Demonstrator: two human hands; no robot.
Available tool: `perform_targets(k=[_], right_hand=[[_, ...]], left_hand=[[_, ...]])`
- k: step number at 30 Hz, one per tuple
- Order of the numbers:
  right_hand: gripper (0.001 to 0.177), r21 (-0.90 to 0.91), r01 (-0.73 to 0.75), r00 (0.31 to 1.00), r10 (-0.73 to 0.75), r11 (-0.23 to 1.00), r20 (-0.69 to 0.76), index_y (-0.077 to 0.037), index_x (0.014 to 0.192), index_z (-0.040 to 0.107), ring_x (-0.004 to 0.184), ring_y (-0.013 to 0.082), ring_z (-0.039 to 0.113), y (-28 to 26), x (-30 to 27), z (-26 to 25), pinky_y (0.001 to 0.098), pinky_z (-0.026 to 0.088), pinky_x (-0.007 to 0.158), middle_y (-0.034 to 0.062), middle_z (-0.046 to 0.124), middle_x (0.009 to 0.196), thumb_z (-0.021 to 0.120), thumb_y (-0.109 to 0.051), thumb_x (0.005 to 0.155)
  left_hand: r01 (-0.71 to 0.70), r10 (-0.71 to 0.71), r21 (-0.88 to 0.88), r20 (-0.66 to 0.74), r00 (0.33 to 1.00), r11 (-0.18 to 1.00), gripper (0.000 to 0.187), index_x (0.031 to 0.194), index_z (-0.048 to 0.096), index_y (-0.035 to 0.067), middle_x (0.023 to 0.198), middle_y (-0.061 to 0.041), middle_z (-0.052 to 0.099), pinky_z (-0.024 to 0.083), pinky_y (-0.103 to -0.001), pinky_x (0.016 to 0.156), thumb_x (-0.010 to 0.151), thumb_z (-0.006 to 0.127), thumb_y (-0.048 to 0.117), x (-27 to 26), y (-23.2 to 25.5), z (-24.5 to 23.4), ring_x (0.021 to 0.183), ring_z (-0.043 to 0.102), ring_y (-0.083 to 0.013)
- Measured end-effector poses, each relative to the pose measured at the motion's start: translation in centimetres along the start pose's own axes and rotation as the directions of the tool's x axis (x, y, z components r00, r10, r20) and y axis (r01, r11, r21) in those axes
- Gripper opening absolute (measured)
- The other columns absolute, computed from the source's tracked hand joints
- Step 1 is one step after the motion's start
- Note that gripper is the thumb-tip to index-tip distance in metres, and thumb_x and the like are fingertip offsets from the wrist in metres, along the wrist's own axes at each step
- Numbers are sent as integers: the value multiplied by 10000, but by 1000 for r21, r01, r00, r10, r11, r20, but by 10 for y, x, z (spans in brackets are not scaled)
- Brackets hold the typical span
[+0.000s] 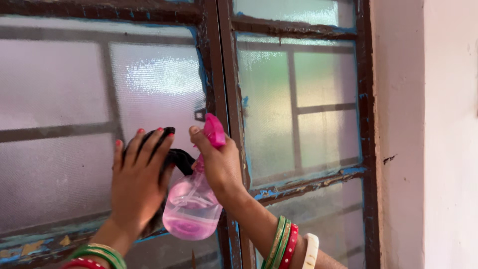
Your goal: The person cleans a window by wiping the glass panes with a cloth while holding a spray bottle, and continues wiping the glass with the cloth and by hand.
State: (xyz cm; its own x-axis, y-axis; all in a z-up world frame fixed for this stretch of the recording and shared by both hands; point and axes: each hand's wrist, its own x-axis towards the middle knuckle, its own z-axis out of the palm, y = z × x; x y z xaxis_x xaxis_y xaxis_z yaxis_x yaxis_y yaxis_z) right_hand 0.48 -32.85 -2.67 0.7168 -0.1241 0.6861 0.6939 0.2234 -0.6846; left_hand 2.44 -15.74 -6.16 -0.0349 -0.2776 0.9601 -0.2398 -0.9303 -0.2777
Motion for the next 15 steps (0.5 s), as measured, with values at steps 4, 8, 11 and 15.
perform_targets(k=[4,8,11,15], right_hand=[[449,36,-6,999,4,999,47,18,964,704,530,148,595,-18,3,-2,323,502,518,98,679,787,742,-418,866],[453,65,4,995,-10,998,98,4,972,706,533,137,595,-34,9,-14,323,508,537,49,695,830,713,-436,863],[457,66,-16,995,10,998,101,0,972,710,526,141,594,-38,14,-26,321,502,531,55,697,811,711,-446,867],[456,52,-56,995,51,997,90,-8,951,741,510,148,590,-33,15,-46,305,472,498,74,668,725,707,-457,875]], left_hand=[[52,-51,29,-19,998,998,573,1509,532,168,1532,-66,517,255,-575,1224,956,611,295,43,-31,-4,1471,398,-356],[214,-221,-57,-155,963,975,534,1521,534,150,1555,-108,520,257,-573,1227,1004,599,264,82,-37,9,1482,400,-392],[144,-153,-64,-168,974,988,539,1544,499,107,1568,-131,501,268,-556,1252,1032,570,260,77,-16,21,1486,400,-394],[74,-77,-59,-50,996,996,530,1449,558,162,1471,-92,547,275,-540,1193,934,598,277,32,34,28,1429,434,-344]])
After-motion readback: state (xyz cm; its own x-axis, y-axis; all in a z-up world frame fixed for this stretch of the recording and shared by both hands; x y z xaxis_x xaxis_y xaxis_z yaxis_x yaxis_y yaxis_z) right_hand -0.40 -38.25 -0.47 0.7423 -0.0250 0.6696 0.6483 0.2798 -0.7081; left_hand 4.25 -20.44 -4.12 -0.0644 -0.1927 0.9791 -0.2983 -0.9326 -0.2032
